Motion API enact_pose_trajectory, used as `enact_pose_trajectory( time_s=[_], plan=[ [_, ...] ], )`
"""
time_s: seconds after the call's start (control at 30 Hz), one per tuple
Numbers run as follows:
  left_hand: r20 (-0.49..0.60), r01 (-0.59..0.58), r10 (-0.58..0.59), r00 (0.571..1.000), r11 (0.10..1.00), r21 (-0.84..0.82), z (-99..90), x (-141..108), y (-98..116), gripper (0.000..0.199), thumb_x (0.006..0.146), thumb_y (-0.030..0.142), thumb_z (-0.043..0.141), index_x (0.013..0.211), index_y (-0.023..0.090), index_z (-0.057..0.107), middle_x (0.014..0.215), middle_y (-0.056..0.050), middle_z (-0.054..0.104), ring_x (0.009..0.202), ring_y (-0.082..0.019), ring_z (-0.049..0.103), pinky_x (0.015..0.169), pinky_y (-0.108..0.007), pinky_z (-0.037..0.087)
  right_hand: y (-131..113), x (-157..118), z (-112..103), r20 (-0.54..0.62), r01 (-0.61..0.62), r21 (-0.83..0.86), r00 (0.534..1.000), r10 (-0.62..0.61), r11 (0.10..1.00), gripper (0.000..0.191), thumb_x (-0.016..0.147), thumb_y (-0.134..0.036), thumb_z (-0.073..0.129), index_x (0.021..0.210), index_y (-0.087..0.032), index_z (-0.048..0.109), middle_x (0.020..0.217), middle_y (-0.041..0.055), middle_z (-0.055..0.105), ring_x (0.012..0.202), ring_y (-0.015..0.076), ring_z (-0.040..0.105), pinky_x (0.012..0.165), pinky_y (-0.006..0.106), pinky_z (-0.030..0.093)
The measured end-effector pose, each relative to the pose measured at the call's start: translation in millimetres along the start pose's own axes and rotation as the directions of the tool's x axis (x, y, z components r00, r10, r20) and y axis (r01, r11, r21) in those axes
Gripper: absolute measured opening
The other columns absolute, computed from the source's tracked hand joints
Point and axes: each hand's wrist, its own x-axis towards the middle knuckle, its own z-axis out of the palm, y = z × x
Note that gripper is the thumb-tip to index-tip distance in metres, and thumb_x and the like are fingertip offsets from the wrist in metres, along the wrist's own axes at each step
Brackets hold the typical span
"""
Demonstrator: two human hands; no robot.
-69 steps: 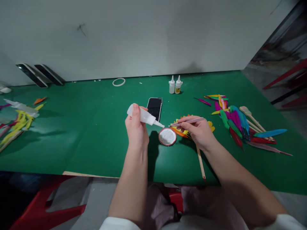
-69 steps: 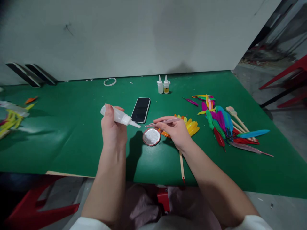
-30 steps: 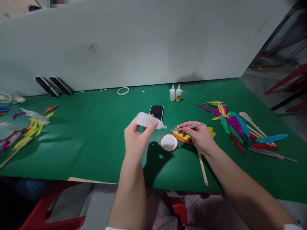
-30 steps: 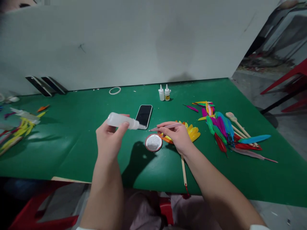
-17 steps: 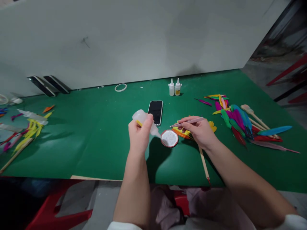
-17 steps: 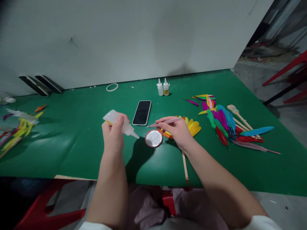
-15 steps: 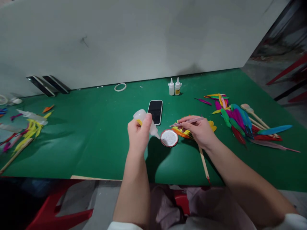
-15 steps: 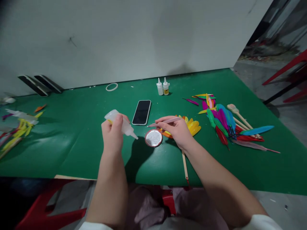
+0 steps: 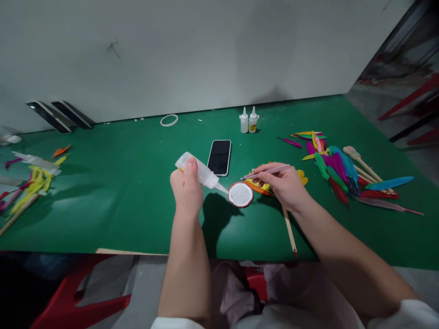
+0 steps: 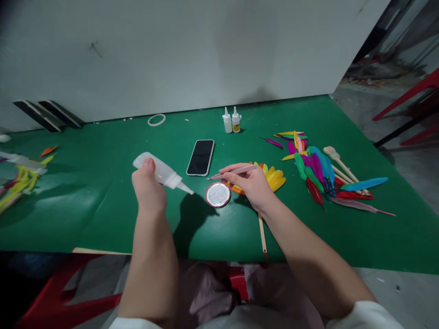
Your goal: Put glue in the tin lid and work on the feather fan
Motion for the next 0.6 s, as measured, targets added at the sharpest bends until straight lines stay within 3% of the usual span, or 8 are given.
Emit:
enact_pose_trajectory(
  time_s=[0.17,0.37,0.6],
  plan=[
    [-0.087,0.034,-0.043,0.995,0.994,-0.104,7.7,2,0,0.044,0.076,0.055,0.047,0.052,0.021,0.034,0.042,0.005,0.028,0.037,-0.009,0.030,0.036,-0.026,0.021,0,-3,5,0.050,-0.053,0.015,0.997,0.052,0.998,0.011,0.064,-0.028,0.074,0.073,-0.021,0.072,0.066,0.0014,0.069,0.057,0.0116,0.061,0.054,0.024,0.048],
    [-0.033,0.120,-0.124,0.992,0.987,-0.105,13.8,-3,-5,0.042,0.082,0.053,0.040,0.055,0.020,0.036,0.047,0.004,0.032,0.041,-0.010,0.033,0.040,-0.025,0.025,0,-5,9,0.085,-0.062,0.006,0.994,0.061,0.998,0.009,0.066,-0.026,0.074,0.073,-0.022,0.072,0.066,0.0010,0.069,0.059,0.0104,0.061,0.054,0.022,0.047],
    [-0.049,0.181,-0.186,0.981,0.980,-0.081,19.9,-1,-18,0.042,0.082,0.055,0.037,0.059,0.020,0.038,0.052,0.003,0.033,0.045,-0.010,0.034,0.044,-0.025,0.029,-1,-5,8,0.081,-0.045,-0.003,0.996,0.045,0.999,0.010,0.066,-0.027,0.073,0.074,-0.021,0.072,0.066,0.0013,0.069,0.057,0.0111,0.060,0.054,0.023,0.047]
  ],
)
